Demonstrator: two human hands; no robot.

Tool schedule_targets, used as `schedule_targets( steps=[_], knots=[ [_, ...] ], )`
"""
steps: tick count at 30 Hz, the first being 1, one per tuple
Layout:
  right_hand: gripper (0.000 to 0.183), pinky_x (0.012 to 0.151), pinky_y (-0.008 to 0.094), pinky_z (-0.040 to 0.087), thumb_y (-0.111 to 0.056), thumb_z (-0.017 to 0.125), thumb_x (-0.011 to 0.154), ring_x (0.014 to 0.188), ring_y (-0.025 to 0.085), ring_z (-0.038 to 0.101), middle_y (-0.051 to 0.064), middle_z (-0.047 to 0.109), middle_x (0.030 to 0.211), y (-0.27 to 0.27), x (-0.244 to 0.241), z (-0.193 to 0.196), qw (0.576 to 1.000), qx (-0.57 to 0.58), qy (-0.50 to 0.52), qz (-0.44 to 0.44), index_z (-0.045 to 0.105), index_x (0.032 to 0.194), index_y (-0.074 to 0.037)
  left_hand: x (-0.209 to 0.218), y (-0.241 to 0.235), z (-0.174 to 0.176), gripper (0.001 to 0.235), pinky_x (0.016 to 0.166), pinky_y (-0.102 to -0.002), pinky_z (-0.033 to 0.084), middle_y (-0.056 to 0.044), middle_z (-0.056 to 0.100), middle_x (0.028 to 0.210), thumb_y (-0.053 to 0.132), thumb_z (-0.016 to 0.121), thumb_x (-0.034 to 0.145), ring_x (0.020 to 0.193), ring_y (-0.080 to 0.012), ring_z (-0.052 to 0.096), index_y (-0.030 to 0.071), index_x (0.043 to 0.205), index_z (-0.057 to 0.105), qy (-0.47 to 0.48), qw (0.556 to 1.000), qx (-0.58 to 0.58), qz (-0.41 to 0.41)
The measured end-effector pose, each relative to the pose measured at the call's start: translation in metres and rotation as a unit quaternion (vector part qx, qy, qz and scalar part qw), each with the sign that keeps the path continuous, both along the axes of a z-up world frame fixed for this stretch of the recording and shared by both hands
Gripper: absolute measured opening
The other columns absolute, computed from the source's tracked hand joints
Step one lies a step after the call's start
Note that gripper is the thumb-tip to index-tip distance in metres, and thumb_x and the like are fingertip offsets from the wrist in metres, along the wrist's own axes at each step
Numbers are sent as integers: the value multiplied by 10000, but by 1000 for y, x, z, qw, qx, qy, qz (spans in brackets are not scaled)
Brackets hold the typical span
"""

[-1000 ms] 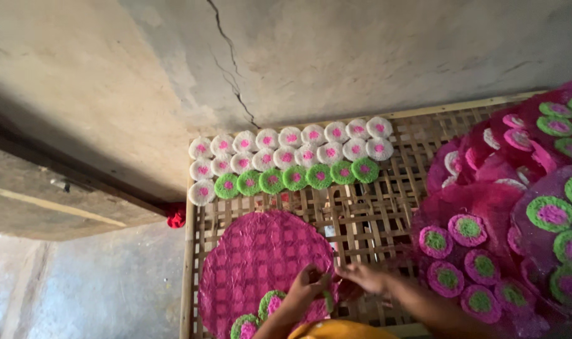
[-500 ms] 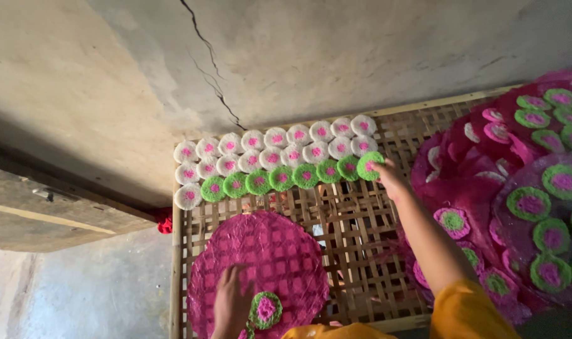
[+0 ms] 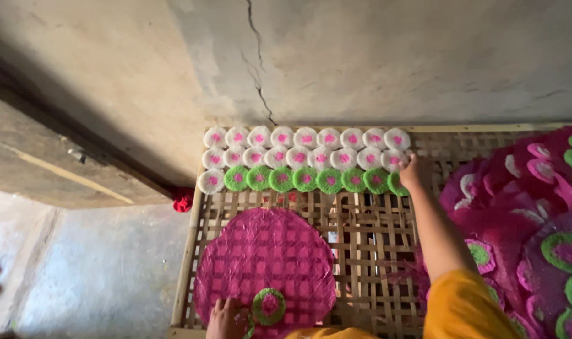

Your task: The person is arranging small green, white, and pink circular decorative items into patterns onto larger pink paper bases on a wooden lattice rack.

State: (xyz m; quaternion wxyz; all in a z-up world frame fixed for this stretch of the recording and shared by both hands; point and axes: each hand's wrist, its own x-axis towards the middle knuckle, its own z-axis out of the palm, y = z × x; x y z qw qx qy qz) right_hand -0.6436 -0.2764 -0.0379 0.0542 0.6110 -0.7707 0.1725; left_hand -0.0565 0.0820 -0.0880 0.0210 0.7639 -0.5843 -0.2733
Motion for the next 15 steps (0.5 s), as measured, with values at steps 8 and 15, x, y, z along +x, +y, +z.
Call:
schedule_targets(
  steps=[8,15],
  knots=[
    [403,967,545,466,-184,792,848,1115,426,587,238,629,1139,-15,7,6,996,9,-84,-31,582,1157,-32,6,19,50,436,898,-520,530,-152,623,1103,202,696,744,1088,-407,605,79,1150,596,-86,993,-70,30],
    [222,706,396,523,-117,597,993,792,239,597,104,601,1056,86,153,4,924,10,-303,232,531,1186,-30,1,28,82,516,801,-490,538,-162,671,957,429,842,729,961,-384,652,82,1017,592,11,998,-59,26]
  ],
)
